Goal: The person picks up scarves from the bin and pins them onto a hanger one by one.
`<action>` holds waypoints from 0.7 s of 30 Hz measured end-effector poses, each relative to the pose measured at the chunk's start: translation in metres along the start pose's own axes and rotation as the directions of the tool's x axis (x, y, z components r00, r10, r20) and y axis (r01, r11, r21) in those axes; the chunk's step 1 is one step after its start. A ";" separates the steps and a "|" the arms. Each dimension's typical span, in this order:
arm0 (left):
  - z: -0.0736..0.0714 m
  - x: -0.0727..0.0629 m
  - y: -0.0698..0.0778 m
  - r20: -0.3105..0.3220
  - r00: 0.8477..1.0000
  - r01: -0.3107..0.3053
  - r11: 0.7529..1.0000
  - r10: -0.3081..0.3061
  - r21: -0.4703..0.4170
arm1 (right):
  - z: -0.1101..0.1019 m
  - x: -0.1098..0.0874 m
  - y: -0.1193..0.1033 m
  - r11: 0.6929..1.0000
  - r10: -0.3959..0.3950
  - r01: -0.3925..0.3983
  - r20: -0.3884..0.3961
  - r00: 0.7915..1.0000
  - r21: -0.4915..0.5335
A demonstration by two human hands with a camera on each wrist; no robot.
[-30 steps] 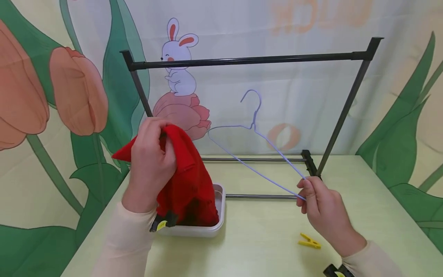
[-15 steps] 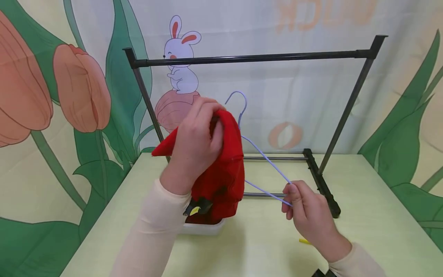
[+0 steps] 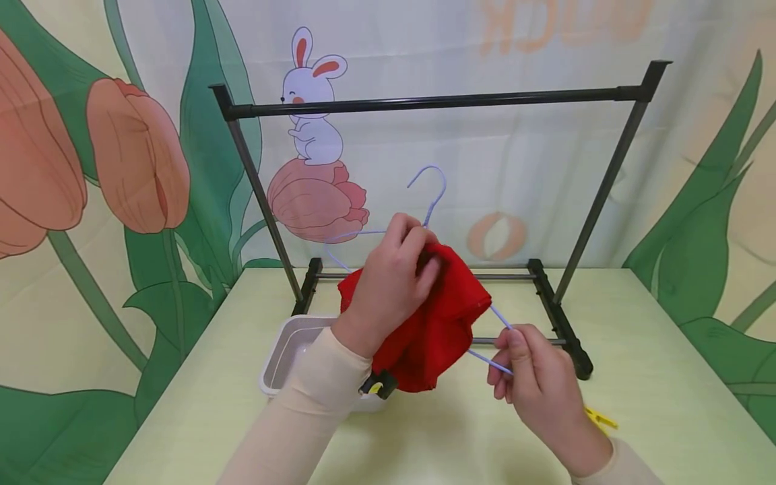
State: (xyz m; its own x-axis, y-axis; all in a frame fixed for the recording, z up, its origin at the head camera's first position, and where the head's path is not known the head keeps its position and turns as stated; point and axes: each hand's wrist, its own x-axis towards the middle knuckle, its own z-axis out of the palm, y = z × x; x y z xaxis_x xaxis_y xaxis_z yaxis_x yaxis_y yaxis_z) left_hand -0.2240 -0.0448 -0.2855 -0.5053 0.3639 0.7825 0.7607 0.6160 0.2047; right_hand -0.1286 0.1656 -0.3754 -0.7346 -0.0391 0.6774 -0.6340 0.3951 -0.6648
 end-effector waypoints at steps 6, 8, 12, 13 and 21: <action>0.022 -0.012 -0.001 0.144 0.989 -0.033 0.999 0.027 0.039 | -0.001 -0.001 -0.004 1.000 0.021 -0.021 -0.021 1.000 0.008; 0.028 -0.013 -0.001 0.214 0.977 -0.013 0.999 0.005 0.038 | -0.002 -0.001 -0.004 1.000 0.008 -0.008 -0.021 1.000 0.007; 0.029 -0.011 -0.002 0.405 0.914 0.038 0.999 -0.035 0.002 | -0.004 -0.002 -0.006 1.000 0.012 -0.013 -0.019 1.000 -0.019; 0.027 -0.010 -0.003 0.444 0.895 0.049 0.999 -0.037 -0.018 | -0.004 -0.003 -0.006 1.000 0.020 -0.020 -0.017 1.000 -0.023; -0.011 -0.040 -0.032 0.187 0.982 0.005 0.982 0.031 -0.189 | -0.008 -0.004 -0.004 0.997 0.073 -0.074 -0.012 0.997 -0.033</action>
State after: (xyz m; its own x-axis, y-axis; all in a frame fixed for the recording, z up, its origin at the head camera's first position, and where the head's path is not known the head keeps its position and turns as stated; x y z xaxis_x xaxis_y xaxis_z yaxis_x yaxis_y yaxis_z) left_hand -0.2234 -0.0865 -0.3168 -0.5489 0.5067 0.6648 0.8214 0.4745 0.3166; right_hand -0.1206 0.1716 -0.3729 -0.7762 0.0008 0.6305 -0.5700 0.4267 -0.7022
